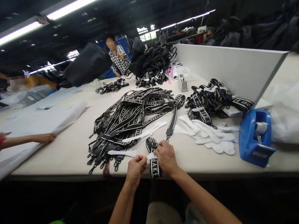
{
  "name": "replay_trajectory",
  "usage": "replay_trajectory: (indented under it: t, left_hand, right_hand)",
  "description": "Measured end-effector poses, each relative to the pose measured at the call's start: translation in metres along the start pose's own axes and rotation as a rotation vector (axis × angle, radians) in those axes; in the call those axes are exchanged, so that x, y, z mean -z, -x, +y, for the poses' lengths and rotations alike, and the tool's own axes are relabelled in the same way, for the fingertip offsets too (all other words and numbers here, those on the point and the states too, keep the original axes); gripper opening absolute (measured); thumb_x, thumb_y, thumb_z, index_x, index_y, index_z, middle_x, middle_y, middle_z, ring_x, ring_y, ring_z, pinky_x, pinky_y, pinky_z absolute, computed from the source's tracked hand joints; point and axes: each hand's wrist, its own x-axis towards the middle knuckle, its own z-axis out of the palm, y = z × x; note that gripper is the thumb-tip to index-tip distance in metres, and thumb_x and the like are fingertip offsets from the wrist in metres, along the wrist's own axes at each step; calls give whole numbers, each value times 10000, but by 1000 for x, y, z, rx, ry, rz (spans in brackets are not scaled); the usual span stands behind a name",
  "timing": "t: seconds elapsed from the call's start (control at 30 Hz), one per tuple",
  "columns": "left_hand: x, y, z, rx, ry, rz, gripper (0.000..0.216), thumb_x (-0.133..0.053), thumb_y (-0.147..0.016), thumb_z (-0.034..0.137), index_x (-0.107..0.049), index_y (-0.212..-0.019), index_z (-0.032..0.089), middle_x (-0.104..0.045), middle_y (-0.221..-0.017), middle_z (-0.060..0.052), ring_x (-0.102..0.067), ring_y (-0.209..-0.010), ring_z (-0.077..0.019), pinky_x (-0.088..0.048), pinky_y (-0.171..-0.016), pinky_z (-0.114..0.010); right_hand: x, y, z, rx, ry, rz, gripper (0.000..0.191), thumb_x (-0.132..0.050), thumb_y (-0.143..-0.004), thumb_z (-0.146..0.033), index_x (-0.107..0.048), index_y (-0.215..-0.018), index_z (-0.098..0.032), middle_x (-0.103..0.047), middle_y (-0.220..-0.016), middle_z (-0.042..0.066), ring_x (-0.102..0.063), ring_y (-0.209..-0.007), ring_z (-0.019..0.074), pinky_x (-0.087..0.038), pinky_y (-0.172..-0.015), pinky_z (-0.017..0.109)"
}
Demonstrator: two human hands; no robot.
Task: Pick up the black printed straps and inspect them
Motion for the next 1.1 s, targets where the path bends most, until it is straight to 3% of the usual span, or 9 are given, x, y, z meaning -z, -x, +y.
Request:
replay_trajectory:
  t: [0.13, 0.23, 0.33, 0.47, 0.67, 0.8, 0.9, 1.0, 1.1]
  left_hand:
    - [0, -7, -7, -111, -118, 84, 208, -718, -593, 310, -569, -535, 176, -497, -496, 48, -411, -513, -98, -307, -526, -232]
    - [-3, -8, -11, -157, -143, 158, 190, -668, -647, 304, -536, -563, 196, -501, -537, 43, -437, -560, -122, -329, -555, -241]
    - [-9, -3, -17, -165, -79, 176, 216, -574, -750, 383, -476, -655, 215, -488, -591, 47, -473, -596, -137, -389, -590, -248]
    - [-21, 11, -20, -152, 35, 135, 297, -518, -811, 503, -437, -748, 224, -473, -645, 51, -488, -606, -137, -431, -591, -251]
    - [-33, 31, -7, -255, 66, 127, 441, -602, -773, 636, -505, -714, 210, -509, -644, 31, -487, -649, -146, -432, -643, -248]
    - [-37, 37, 15, -345, 85, 94, 415, -609, -791, 628, -570, -788, 215, -608, -756, -7, -564, -751, -182, -471, -725, -271]
    - [-38, 35, 25, -361, 117, 77, 424, -640, -765, 629, -589, -812, 211, -630, -768, -16, -585, -756, -189, -492, -721, -280]
    - [-34, 26, 12, -274, 67, 83, 522, -705, -639, 690, -600, -773, 197, -662, -724, -35, -583, -652, -189, -498, -634, -298]
    - [-21, 15, -19, -180, 80, 162, 578, -747, -548, 698, -590, -782, 193, -714, -741, -66, -597, -591, -187, -503, -575, -305]
  right_hand:
    - [-11, -1, 3, -22, -63, 29, 150, -529, -908, -237, -572, -769, -199, -583, -966, 62, -564, -936, 221, -427, -881, 375]
    - [-17, 1, 8, -174, -238, 103, 186, -529, -882, -295, -521, -713, -219, -568, -841, 39, -577, -764, 198, -469, -769, 349]
    - [-15, 6, 13, -299, -443, 137, 179, -512, -874, -372, -562, -817, -210, -626, -857, 65, -617, -787, 226, -491, -780, 375]
    - [-3, 15, 16, -379, -720, -9, 440, -507, -880, -539, -618, -1075, -160, -689, -1061, 121, -641, -989, 257, -480, -911, 390]
    - [28, 21, 0, -225, -866, -366, 568, -520, -841, -668, -710, -915, -137, -690, -815, 54, -627, -795, 234, -487, -713, 319]
    - [48, 23, -23, -113, -935, -267, 495, -579, -849, -590, -645, -1115, -178, -690, -961, 72, -613, -919, 250, -479, -838, 342]
    - [47, 25, -28, -167, -941, -164, 479, -575, -856, -578, -598, -1145, -197, -679, -939, 67, -616, -875, 229, -484, -785, 328]
    - [34, 33, -12, -333, -1057, -176, 546, -625, -776, -654, -605, -1050, -182, -657, -830, 44, -625, -692, 191, -490, -634, 304]
    - [28, 44, 14, -461, -1181, -303, 625, -686, -666, -708, -607, -944, -154, -621, -641, 11, -583, -511, 147, -442, -502, 261]
